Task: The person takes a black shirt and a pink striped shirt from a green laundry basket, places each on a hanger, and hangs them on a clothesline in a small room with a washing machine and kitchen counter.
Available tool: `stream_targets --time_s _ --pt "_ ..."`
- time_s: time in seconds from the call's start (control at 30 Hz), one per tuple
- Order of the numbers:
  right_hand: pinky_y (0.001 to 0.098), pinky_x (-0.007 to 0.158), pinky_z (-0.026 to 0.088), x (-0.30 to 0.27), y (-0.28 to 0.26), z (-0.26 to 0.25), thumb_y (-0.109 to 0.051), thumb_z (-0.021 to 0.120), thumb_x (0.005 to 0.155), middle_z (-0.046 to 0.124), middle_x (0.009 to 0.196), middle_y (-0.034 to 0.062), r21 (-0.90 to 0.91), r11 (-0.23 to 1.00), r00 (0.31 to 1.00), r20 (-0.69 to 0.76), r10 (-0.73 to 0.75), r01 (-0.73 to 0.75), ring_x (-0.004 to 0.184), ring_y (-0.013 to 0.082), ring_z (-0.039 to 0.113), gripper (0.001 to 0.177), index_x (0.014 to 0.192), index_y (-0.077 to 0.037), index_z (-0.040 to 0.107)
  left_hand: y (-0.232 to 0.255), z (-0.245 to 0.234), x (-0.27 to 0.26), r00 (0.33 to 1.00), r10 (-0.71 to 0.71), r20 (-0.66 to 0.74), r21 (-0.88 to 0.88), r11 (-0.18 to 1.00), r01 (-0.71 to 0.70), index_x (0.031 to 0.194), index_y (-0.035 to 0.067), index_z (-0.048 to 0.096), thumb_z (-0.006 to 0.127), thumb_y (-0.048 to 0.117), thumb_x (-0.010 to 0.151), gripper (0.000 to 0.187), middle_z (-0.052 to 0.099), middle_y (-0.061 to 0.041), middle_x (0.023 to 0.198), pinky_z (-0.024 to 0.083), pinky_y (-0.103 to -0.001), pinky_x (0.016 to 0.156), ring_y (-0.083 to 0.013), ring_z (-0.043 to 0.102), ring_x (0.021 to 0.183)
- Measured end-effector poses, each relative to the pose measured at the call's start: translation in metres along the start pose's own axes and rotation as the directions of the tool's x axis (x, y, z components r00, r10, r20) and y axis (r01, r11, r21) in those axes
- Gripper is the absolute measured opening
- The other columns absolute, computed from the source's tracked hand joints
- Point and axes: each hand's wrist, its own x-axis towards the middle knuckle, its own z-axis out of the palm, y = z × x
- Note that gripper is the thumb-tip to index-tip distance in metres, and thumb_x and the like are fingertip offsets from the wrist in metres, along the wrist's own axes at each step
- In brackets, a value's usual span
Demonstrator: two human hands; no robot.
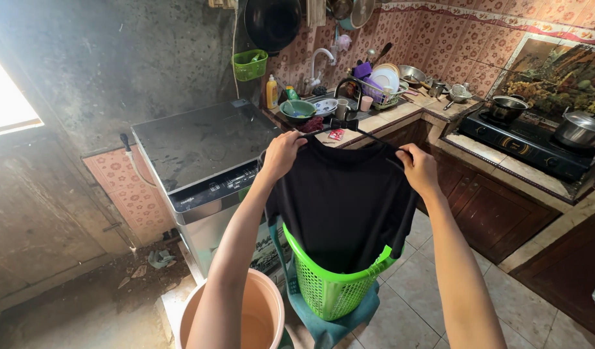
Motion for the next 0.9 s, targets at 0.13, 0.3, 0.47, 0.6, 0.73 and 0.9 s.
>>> stream_targets --time_s 0.13,0.3,0.47,0.6,0.73,0.9 --pt "0.0341 0.071 0.052 0.001 0.009 -0.007 -0.037 0.078 0.091 0.076 0.09 0.0141 0.205 0.973 0.961 0.272 0.044 -0.102 0.077 0.0219 0.071 0.039 0.109 -0.003 0.073 -0.003 0.004 -0.009 0.994 -0.023 -0.11 0.044 0.999 0.028 0.1 0.007 0.071 0.065 0.027 0.099 0.02 0.068 -0.009 0.092 0.046 -0.044 0.085 -0.0312 0.064 0.093" --pt "0.0366 0.075 0.052 0.007 0.021 -0.003 -0.042 0.075 0.094 0.076 0.093 0.0152 0.293 0.943 0.98 0.164 0.116 -0.161 0.082 0.0256 0.071 0.038 0.107 -0.007 0.076 0.028 -0.003 -0.007 0.919 0.126 -0.374 0.318 0.948 -0.001 0.114 0.008 0.069 0.074 0.031 0.087 0.036 0.059 -0.011 0.11 0.04 -0.048 0.096 -0.0325 0.054 0.107" --pt "0.0455 0.07 0.05 0.049 0.009 -0.026 -0.042 0.077 0.104 0.074 0.088 0.0142 -0.209 0.962 0.97 -0.205 0.134 -0.177 0.078 0.0327 0.069 0.037 0.1 -0.006 0.074 0.047 0.018 -0.012 0.968 -0.024 -0.249 0.206 0.976 0.077 0.115 0.014 0.067 0.073 0.023 0.09 0.027 0.053 -0.009 0.122 0.04 -0.046 0.099 -0.033 0.051 0.115" --pt "0.0429 0.071 0.049 0.061 -0.015 -0.063 -0.03 0.073 0.113 0.073 0.091 0.0111 -0.308 0.951 0.9 -0.423 -0.105 -0.034 0.082 0.0303 0.069 0.031 0.098 -0.002 0.071 0.039 0.034 -0.009 0.977 -0.065 -0.201 0.168 0.981 0.1 0.113 0.015 0.068 0.07 0.02 0.093 0.021 0.054 -0.008 0.121 0.04 -0.047 0.099 -0.032 0.052 0.114" --pt "0.037 0.074 0.053 0.035 -0.028 -0.027 -0.029 0.076 0.098 0.075 0.097 0.0124 -0.011 0.981 0.981 0.009 -0.196 0.196 0.081 0.0276 0.071 0.022 0.108 -0.009 0.078 0.026 0.06 -0.011 0.972 -0.235 0.01 0.113 0.966 0.232 0.106 0.014 0.071 0.067 0.022 0.091 0.018 0.067 -0.01 0.112 0.048 -0.046 0.092 -0.0348 0.063 0.107" --pt "0.0328 0.077 0.053 0.021 0.001 -0.021 -0.034 0.082 0.092 0.077 0.106 0.015 0.183 0.982 0.987 0.161 0.026 -0.056 0.082 0.0225 0.069 0.046 0.121 0.001 0.073 0.04 0.083 -0.011 0.951 -0.28 0.135 -0.162 0.94 0.3 0.107 0.007 0.069 0.067 0.03 0.092 0.028 0.076 -0.015 0.1 0.055 -0.045 0.083 -0.0352 0.072 0.097"
